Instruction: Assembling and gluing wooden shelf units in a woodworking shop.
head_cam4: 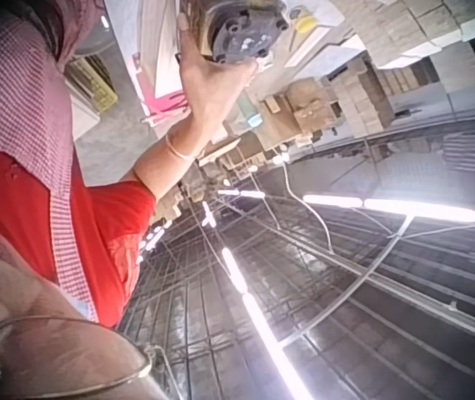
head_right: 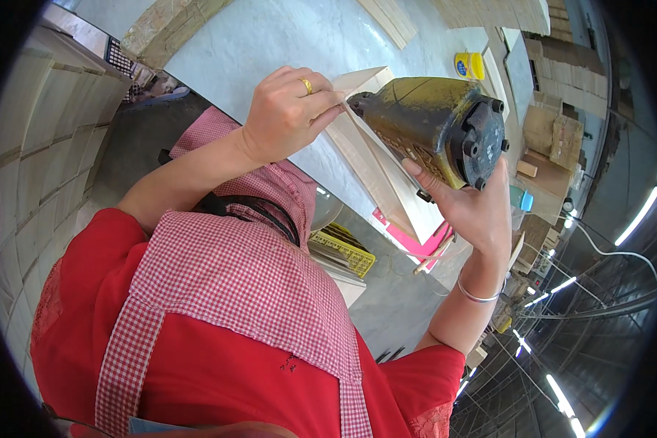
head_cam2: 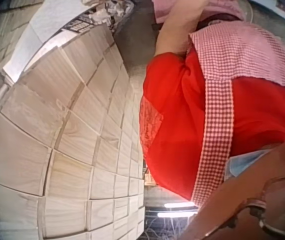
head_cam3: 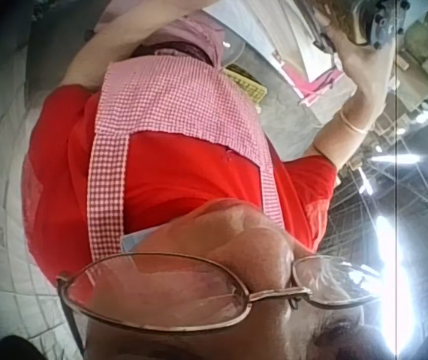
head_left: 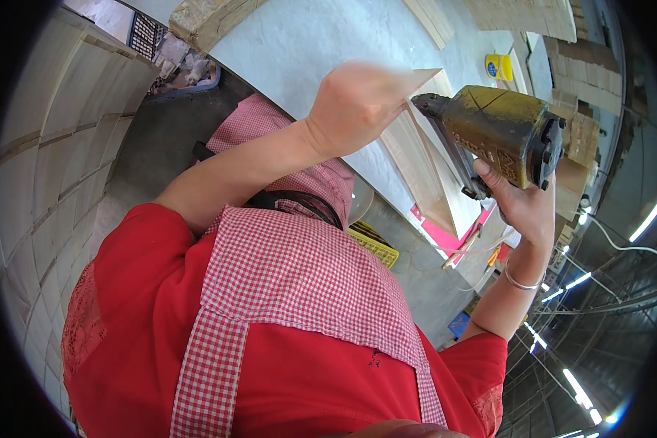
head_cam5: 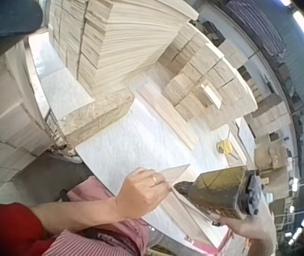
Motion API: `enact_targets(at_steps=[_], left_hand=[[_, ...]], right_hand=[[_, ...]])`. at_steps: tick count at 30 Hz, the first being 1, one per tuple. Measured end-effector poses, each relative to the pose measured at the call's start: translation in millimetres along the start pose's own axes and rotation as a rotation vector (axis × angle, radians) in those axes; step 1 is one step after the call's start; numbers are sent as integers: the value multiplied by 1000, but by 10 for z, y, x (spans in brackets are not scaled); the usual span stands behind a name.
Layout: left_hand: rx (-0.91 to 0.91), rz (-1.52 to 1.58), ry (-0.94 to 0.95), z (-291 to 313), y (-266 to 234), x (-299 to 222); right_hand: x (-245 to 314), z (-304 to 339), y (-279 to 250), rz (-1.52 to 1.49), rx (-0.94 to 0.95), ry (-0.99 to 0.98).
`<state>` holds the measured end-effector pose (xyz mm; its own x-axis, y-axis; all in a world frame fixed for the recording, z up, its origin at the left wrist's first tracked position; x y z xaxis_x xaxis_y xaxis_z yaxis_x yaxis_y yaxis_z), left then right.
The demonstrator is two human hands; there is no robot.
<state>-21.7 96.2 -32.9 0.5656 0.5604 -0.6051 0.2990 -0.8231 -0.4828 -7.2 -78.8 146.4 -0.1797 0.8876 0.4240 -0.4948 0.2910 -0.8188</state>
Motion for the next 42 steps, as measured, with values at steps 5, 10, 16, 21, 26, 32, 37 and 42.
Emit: enact_targets(at_steps=[5, 10, 16, 21, 26, 32, 37, 42], left_hand=[[-20, 48, -10, -6, -4, 2], [17, 85, -48, 8, -14, 19], [98, 291, -221, 163, 51, 147], [189, 237, -215, 264, 254, 339], [294, 95, -194, 183, 24, 358], [459, -173, -308, -103, -661, 423], [620, -232, -453, -223, -701, 535], [702, -226, -480, -278, -687, 584]], right_hand=[[-63, -31, -14, 33, 1, -3], [-23, -81, -5, -68, 36, -30], [79, -138, -21, -24, 114, -1], [-42, 26, 6, -109, -69, -72], [-295, 593, -134, -151, -286, -7], [-1536, 1455, 72, -196, -571, 403], [-2520, 1543, 932, 305, -598, 479], [-2724, 1363, 1346, 68, -341, 963]])
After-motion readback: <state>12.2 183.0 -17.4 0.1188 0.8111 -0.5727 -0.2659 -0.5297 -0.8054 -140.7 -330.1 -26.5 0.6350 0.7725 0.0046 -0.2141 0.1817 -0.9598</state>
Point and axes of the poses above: each hand's wrist, its own z-axis away from the middle knuckle, its own y-axis out of the palm, x = y × z, the point moved 3 cm from there along -z, towards the middle knuckle, and after that the axes turned 12 degrees about x, right-handed, at the moved point
